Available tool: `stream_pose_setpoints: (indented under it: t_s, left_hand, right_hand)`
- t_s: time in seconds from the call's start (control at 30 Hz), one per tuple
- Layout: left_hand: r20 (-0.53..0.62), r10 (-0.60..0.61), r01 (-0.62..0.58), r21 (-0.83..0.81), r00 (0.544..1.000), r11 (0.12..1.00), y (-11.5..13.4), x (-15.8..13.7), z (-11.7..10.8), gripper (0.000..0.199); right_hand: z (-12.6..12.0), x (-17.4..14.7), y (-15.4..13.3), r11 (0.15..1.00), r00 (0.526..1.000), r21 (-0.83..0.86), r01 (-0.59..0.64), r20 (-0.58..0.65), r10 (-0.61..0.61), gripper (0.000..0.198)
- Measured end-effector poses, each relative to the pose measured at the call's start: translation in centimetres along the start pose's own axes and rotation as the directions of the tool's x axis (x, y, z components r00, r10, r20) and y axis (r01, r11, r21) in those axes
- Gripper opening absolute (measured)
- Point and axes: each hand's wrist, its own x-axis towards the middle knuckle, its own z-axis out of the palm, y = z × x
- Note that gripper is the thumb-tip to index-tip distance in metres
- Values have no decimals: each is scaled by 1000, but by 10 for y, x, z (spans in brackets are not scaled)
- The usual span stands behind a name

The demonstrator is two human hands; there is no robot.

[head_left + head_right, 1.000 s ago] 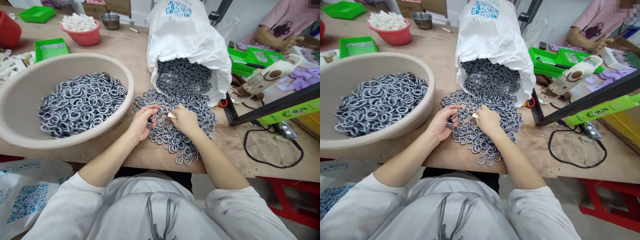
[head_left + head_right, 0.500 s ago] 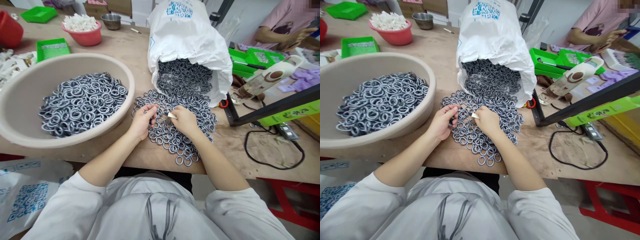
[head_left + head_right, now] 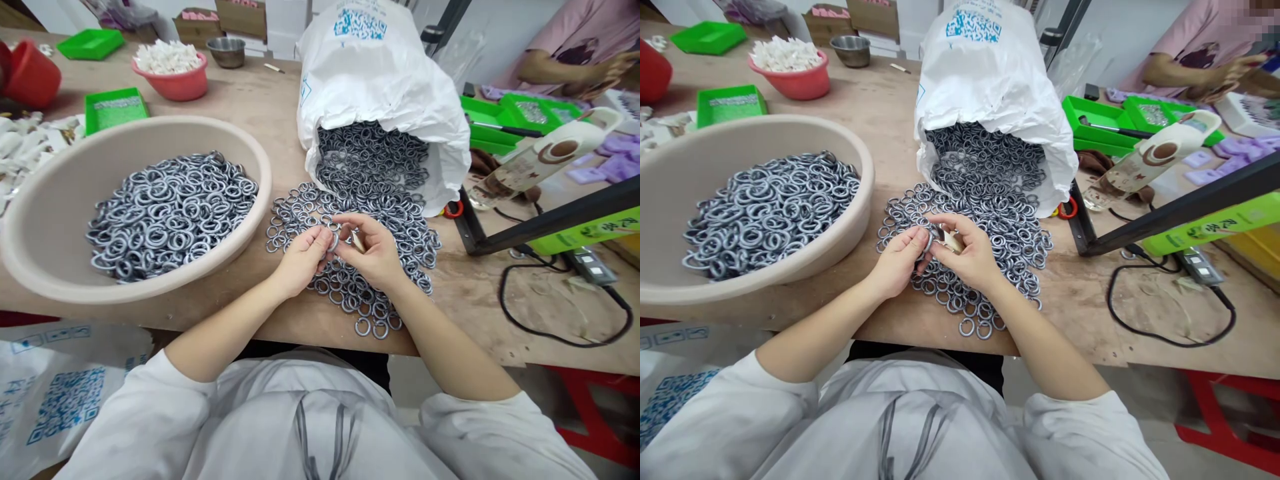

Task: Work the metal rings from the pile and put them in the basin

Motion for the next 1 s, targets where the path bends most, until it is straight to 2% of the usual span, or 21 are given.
stream_pose_setpoints:
  t_s: [0.1,0.2,0.3,0.47,0.5,0.57,0.7,0.83,1.0]
  left_hand:
    - [6,-18,18,-26,1000,999,-2,-1,1,45]
    - [31,-21,23,-44,999,999,-4,-2,2,47]
    - [85,-41,47,-71,996,996,-4,-3,2,47]
    - [173,-100,116,-84,980,990,2,-4,2,48]
    - [177,-106,123,-91,979,988,3,-4,2,48]
    - [157,-112,130,-113,981,985,4,-4,1,48]
    - [97,-121,135,-153,988,979,5,-3,-1,47]
    - [64,-143,151,-165,988,975,6,-3,1,45]
    - [64,-133,142,-161,989,977,4,-5,2,47]
  right_hand:
    - [-4,2,-5,989,994,-98,106,48,-102,28]
    - [-3,2,-8,985,994,-133,111,-2,-112,24]
    - [0,1,-5,994,998,-84,63,-11,-64,24]
    - [-3,4,-1,988,997,134,-74,-11,76,36]
    - [-5,4,-2,991,997,112,-72,-28,76,38]
    - [-9,3,-7,1000,999,-29,2,-33,-3,43]
    - [-12,-2,-16,919,970,-312,240,122,-212,49]
    - [-9,-6,-16,866,961,-429,257,207,-183,50]
    - [-10,-7,-15,855,960,-457,244,239,-146,49]
